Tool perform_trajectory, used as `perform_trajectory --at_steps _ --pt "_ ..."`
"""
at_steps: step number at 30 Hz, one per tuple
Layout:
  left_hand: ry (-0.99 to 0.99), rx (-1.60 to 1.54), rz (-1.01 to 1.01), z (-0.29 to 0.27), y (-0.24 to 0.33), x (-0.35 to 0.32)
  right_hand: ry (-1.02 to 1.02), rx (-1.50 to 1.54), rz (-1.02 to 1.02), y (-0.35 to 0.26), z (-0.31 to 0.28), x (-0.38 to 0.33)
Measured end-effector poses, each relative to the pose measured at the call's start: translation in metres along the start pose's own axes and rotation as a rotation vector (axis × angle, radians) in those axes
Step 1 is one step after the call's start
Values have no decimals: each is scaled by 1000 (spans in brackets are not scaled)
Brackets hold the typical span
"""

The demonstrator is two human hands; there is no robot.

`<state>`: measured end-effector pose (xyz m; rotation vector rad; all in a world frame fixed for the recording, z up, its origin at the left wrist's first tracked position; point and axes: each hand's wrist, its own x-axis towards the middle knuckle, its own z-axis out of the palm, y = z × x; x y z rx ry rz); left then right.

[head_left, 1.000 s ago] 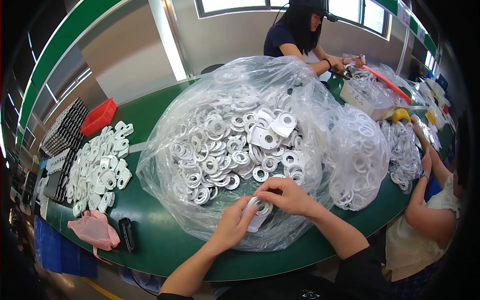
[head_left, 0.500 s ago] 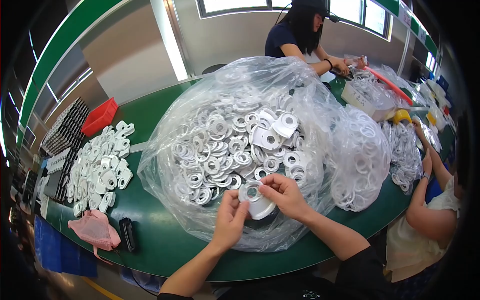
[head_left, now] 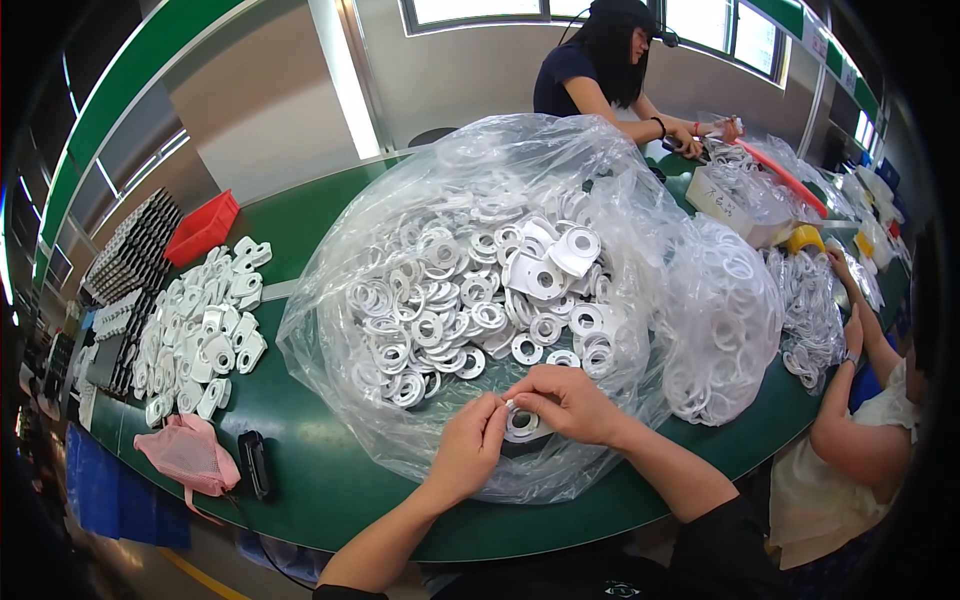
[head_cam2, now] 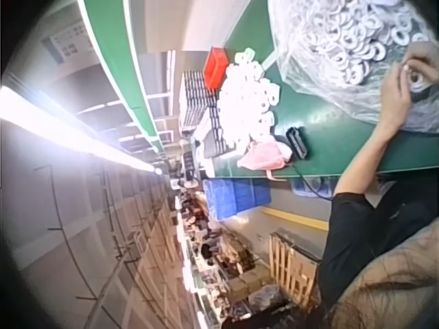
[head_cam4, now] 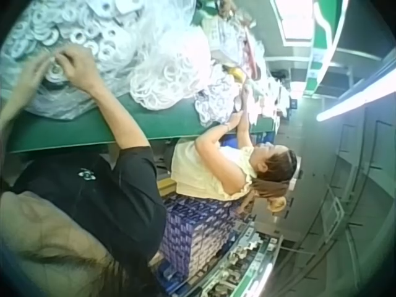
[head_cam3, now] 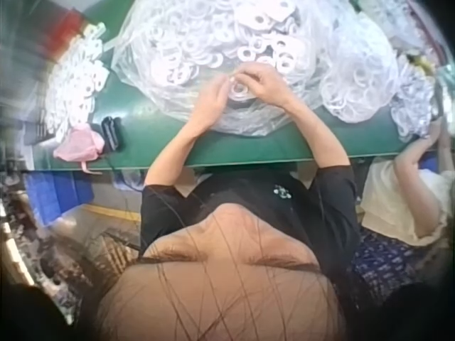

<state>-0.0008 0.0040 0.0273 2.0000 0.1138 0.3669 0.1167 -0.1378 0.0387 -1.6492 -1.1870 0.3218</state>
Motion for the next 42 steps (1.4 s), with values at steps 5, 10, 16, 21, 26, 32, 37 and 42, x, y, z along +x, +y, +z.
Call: perform_trajectory --at_steps 5,10,16,21,26,32,37,42 --pt "83 124 93 -1 4 2 20 -2 67 -8 3 -3" --pt "65 115 86 -3 -3 3 -78 221 227 5 2 -5" --pt "2 -287 -118 0 -13 6 149 456 321 1 12 -2" --pt "15 -404 -110 9 -10 1 349 797 396 8 18 2" --pt "22 27 92 6 -2 1 387 553 419 17 19 -3" --pt "-8 -147 -33 -12 -16 8 186 12 183 2 2 0" --pt "-5 -368 -304 -63 -9 16 310 -184 87 17 -23 3" --pt "861 -843 243 -141 -2 21 493 -779 -29 41 -48 3"
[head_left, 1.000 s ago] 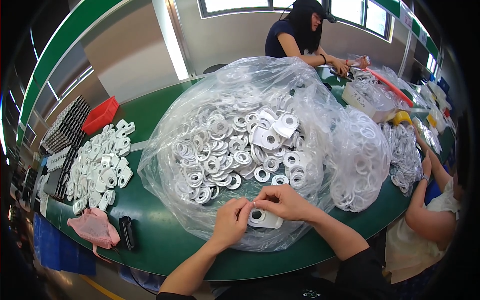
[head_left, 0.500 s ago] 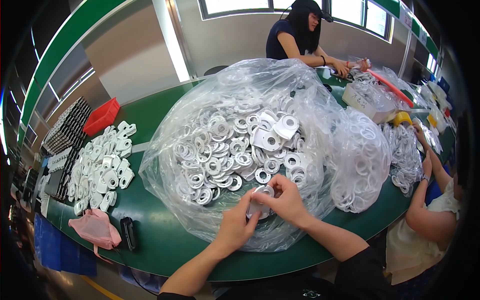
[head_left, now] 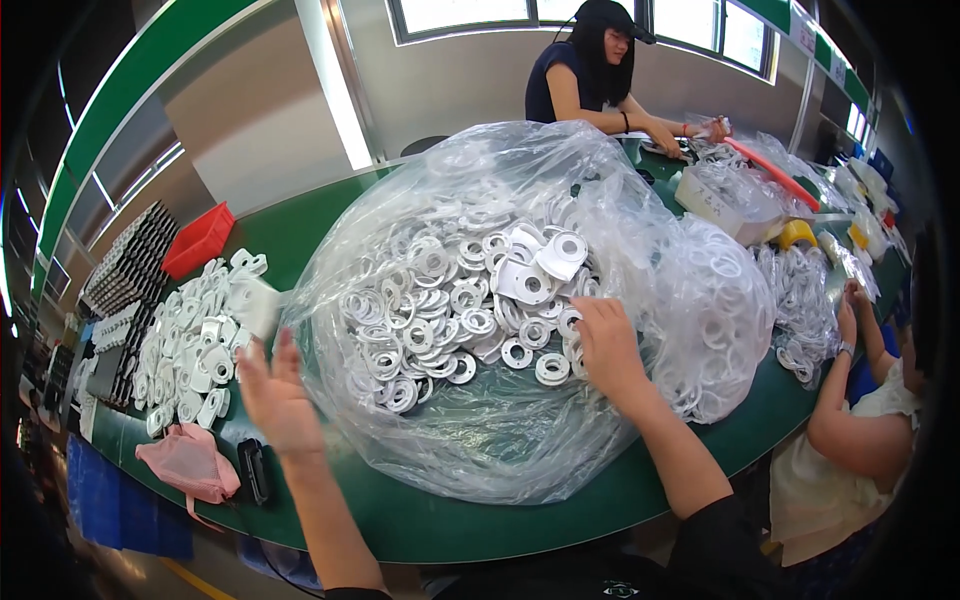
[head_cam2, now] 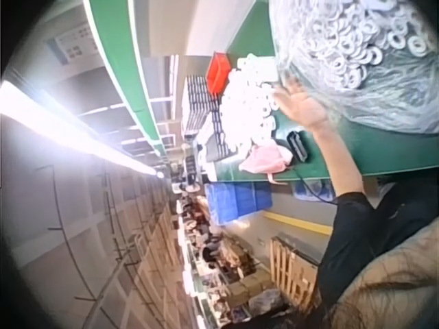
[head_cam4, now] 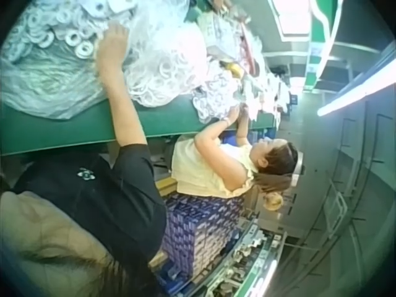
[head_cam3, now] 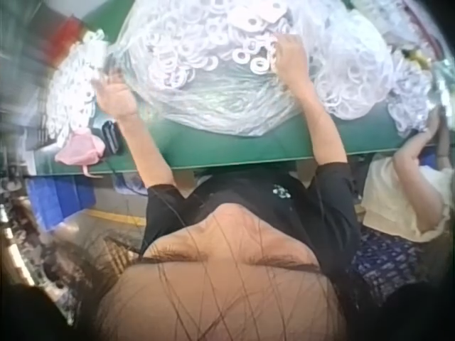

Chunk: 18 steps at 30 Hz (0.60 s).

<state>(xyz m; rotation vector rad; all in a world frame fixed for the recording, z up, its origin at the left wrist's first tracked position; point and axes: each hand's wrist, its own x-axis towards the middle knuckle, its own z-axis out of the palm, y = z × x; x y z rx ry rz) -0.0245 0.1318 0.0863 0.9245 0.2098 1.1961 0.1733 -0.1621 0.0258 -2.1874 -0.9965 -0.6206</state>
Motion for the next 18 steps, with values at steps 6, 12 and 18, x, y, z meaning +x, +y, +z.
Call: perform_trajectory --at_steps 6,12,18 --pt "-168 438 -30 3 -19 -11 -113 -251 75 13 3 -6" --pt "-641 1300 528 37 -65 -43 17 -97 159 8 -8 0" --pt "-627 1417 546 31 -89 -40 169 317 139 -19 -10 9"
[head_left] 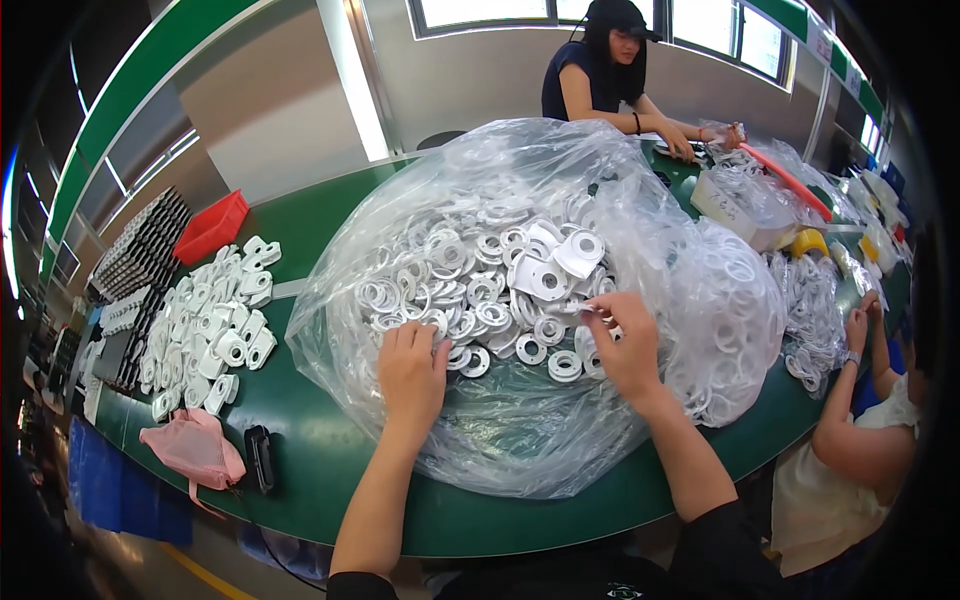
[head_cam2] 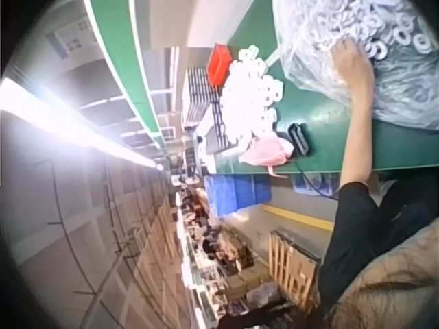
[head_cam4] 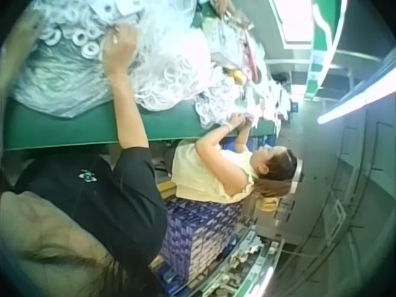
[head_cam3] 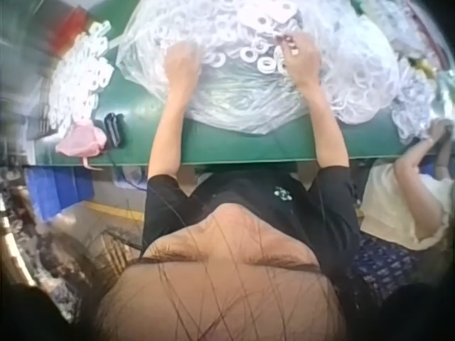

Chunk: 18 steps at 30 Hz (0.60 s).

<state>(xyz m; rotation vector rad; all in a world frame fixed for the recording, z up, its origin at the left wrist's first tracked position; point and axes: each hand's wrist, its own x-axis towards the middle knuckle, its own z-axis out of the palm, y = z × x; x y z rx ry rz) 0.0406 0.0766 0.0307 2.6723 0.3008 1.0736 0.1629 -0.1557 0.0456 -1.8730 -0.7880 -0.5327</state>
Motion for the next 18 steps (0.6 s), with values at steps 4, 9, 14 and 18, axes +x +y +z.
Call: perform_trajectory --at_steps 4,9,14,18 --pt "-21 14 -41 -2 9 2 -193 452 321 -13 14 -16" --pt "207 -212 23 -18 35 -5 -589 694 633 -23 24 -33" --pt "-39 -385 -26 -1 50 -31 -722 902 751 -31 34 -45" --pt "-118 -916 -452 1 62 -39 -682 953 734 -32 36 -48"
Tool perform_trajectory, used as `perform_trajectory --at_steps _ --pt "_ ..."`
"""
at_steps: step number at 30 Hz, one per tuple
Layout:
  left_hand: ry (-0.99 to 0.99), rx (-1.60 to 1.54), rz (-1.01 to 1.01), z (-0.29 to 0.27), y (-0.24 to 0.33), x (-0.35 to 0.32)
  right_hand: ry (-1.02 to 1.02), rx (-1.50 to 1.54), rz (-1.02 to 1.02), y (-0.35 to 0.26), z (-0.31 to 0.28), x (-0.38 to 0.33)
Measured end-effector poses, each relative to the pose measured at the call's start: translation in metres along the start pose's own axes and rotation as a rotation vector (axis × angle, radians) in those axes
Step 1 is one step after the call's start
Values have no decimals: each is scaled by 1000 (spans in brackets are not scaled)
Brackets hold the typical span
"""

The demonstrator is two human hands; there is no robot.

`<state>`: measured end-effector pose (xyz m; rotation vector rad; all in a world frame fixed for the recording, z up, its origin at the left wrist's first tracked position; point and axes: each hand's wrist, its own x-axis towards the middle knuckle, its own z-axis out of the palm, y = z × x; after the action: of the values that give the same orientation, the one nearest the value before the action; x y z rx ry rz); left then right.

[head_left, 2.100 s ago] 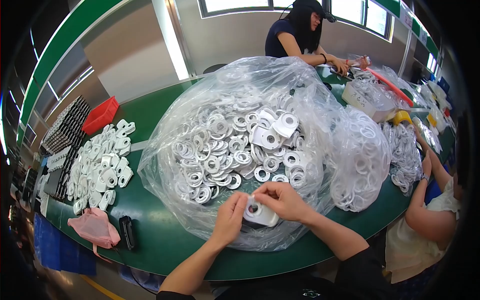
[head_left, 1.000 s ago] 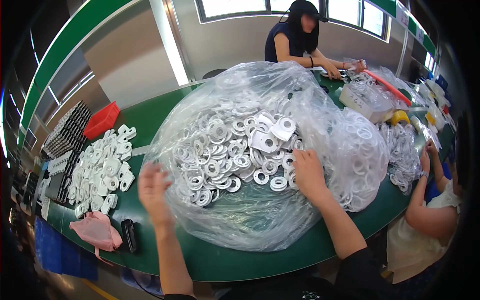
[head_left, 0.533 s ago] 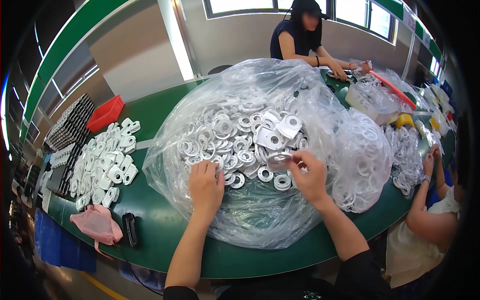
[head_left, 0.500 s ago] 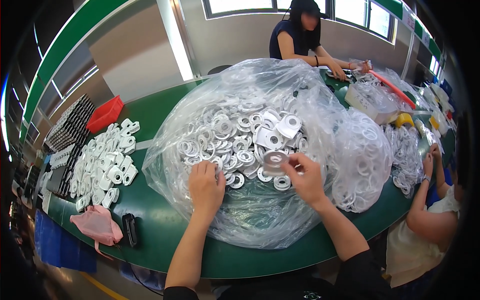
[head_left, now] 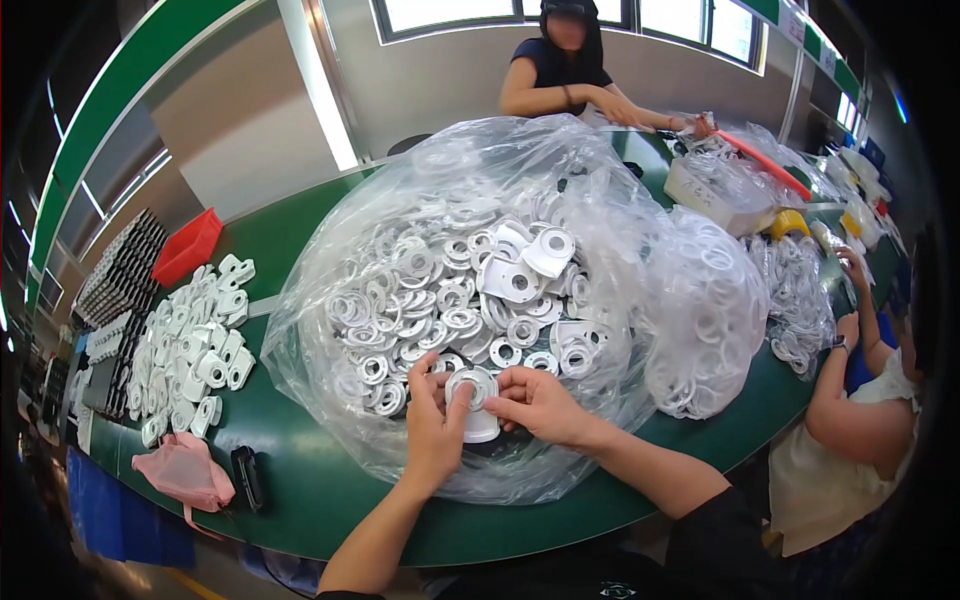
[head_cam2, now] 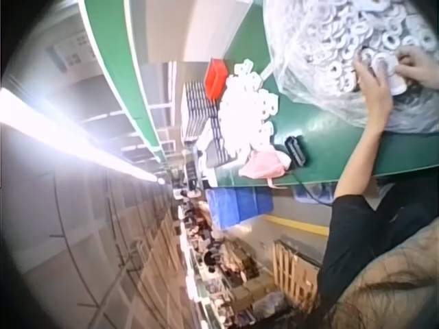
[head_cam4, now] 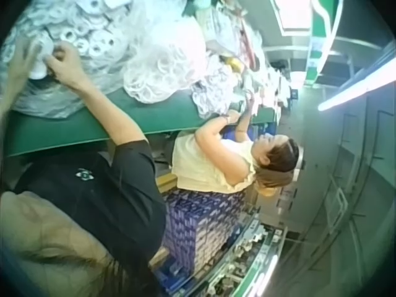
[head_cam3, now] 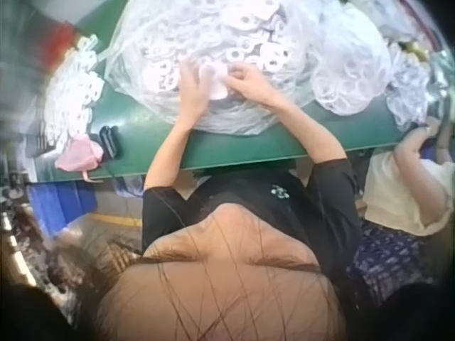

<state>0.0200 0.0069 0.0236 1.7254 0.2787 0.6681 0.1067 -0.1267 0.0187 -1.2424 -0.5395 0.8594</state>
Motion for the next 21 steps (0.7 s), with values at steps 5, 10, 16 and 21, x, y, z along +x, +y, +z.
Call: perform_trajectory --at_steps 5,10,16,21 --pt "-221 -243 -309 -10 -18 1 31 -159 -106 -7 -3 -2" --pt "-122 -578 -545 -25 -4 6 429 -1139 -734 -29 -49 0" --pt "-202 -623 -637 -21 -1 5 573 -1517 -388 -34 -74 -8" --pt "-335 -589 -609 -14 1 2 542 -838 -487 -53 -50 -4"
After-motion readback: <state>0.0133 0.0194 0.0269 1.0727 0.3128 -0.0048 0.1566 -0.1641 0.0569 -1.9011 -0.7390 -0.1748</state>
